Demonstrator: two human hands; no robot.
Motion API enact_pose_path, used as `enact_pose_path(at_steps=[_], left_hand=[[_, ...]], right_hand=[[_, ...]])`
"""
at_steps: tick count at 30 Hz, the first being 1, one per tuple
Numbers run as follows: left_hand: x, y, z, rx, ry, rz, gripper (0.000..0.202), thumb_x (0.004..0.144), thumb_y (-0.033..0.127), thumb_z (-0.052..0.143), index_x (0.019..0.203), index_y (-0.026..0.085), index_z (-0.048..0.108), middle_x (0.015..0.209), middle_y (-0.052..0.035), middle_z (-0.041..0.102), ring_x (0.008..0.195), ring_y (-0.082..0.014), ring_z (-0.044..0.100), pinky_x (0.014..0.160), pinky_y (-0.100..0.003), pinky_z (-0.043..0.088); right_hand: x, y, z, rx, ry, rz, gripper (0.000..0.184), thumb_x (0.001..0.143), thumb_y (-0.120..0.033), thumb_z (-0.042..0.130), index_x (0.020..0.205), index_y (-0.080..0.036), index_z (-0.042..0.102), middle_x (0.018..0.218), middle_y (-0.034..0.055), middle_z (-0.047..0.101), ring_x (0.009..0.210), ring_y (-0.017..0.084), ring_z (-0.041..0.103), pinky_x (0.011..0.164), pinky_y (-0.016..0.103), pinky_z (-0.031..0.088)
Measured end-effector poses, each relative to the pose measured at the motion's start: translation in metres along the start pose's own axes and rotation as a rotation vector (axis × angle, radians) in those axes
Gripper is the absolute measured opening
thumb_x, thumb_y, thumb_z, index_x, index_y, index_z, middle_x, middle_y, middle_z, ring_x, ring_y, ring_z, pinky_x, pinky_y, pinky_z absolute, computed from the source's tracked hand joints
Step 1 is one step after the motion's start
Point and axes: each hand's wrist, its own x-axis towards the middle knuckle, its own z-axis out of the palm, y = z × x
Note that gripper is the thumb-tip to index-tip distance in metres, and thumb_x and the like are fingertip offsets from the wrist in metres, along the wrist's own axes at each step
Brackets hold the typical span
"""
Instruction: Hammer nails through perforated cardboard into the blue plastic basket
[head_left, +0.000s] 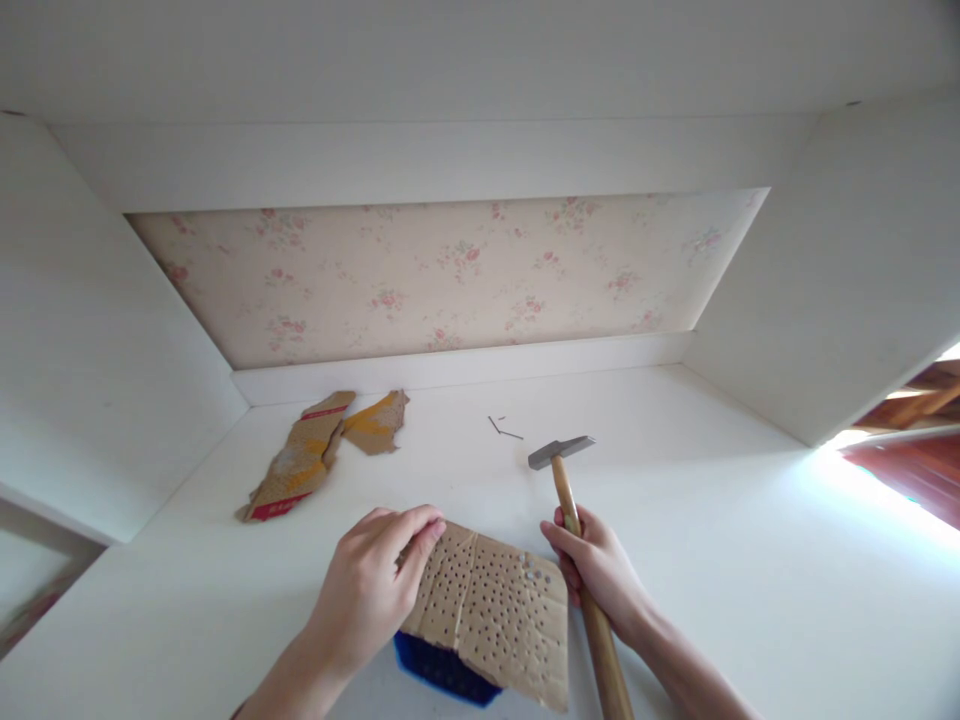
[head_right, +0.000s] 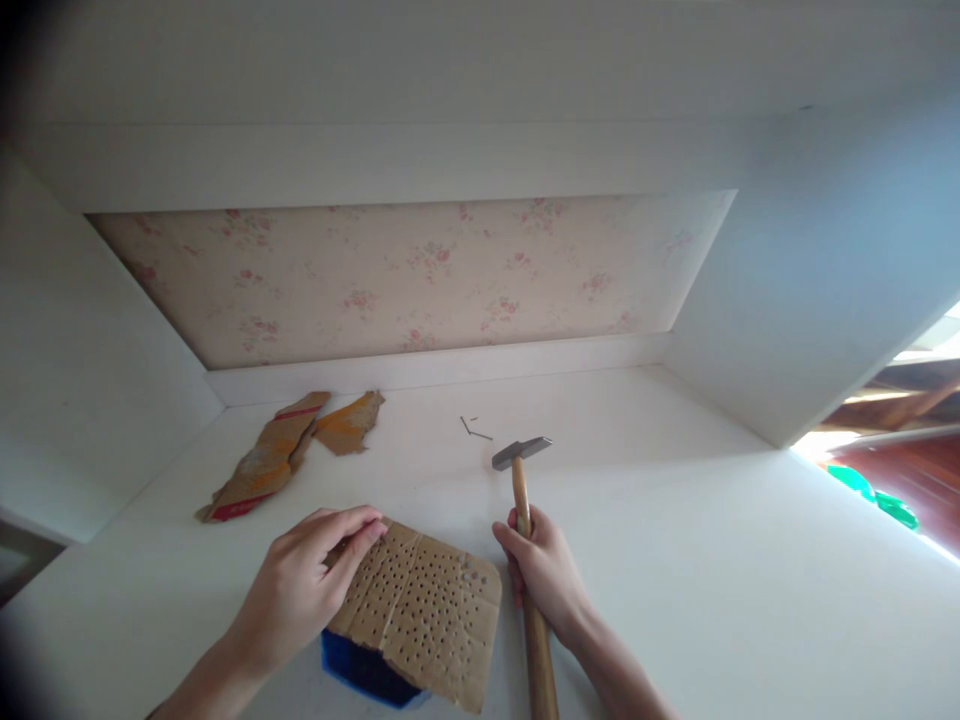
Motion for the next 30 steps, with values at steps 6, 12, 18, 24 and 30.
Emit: enact_pose_path(at_steps=[6, 12, 18, 24, 30], left_hand=[[-0.002, -0.003, 0.003, -0.004, 0.014, 0.020, 0.013, 0.093, 0.016, 0.059, 0.104, 0.021, 0.063, 0.090, -0.0011, 0.074, 0.076, -0.0143, 0.069, 0.074, -0.026, 0.053], [-0.001, 0.002, 0.004, -0.064, -0.031, 0.038, 0.013, 0.094, 0.015, 0.056, 0.103, 0.021, 0.063, 0.089, -0.0020, 0.072, 0.079, -0.0148, 0.068, 0.076, -0.026, 0.054], [-0.005, 0.000, 0.007, -0.132, -0.075, -0.025, 0.010, 0.094, 0.019, 0.056, 0.097, 0.022, 0.066, 0.091, -0.0029, 0.073, 0.084, -0.0159, 0.068, 0.079, -0.025, 0.055], [-0.008, -0.003, 0.011, -0.169, -0.078, -0.154, 0.012, 0.096, 0.023, 0.053, 0.096, 0.022, 0.065, 0.091, -0.0025, 0.073, 0.086, -0.0159, 0.070, 0.082, -0.023, 0.054], [-0.008, 0.001, 0.013, -0.172, -0.059, -0.180, 0.013, 0.097, 0.023, 0.050, 0.096, 0.022, 0.063, 0.094, -0.0035, 0.073, 0.085, -0.0161, 0.070, 0.080, -0.025, 0.056]], right_hand=[[-0.001, -0.002, 0.000, -0.011, -0.006, -0.008, 0.024, 0.083, -0.038, 0.060, 0.077, -0.027, 0.040, 0.042, -0.0145, 0.039, 0.033, 0.008, 0.032, 0.029, 0.019, 0.033], [-0.003, -0.005, 0.001, -0.031, 0.001, -0.012, 0.025, 0.083, -0.038, 0.061, 0.076, -0.026, 0.040, 0.043, -0.0138, 0.039, 0.034, 0.007, 0.032, 0.030, 0.018, 0.033], [-0.004, -0.002, 0.001, -0.034, -0.021, -0.021, 0.026, 0.084, -0.040, 0.061, 0.077, -0.026, 0.041, 0.046, -0.0132, 0.039, 0.035, 0.008, 0.034, 0.029, 0.019, 0.034], [-0.003, 0.002, 0.000, -0.029, -0.016, -0.033, 0.029, 0.084, -0.044, 0.062, 0.076, -0.026, 0.041, 0.044, -0.0137, 0.038, 0.032, 0.008, 0.033, 0.028, 0.018, 0.032], [-0.020, -0.019, -0.003, 0.008, -0.059, -0.100, 0.036, 0.089, -0.058, 0.054, 0.078, -0.025, 0.043, 0.049, -0.0133, 0.037, 0.033, 0.005, 0.026, 0.030, 0.016, 0.029]])
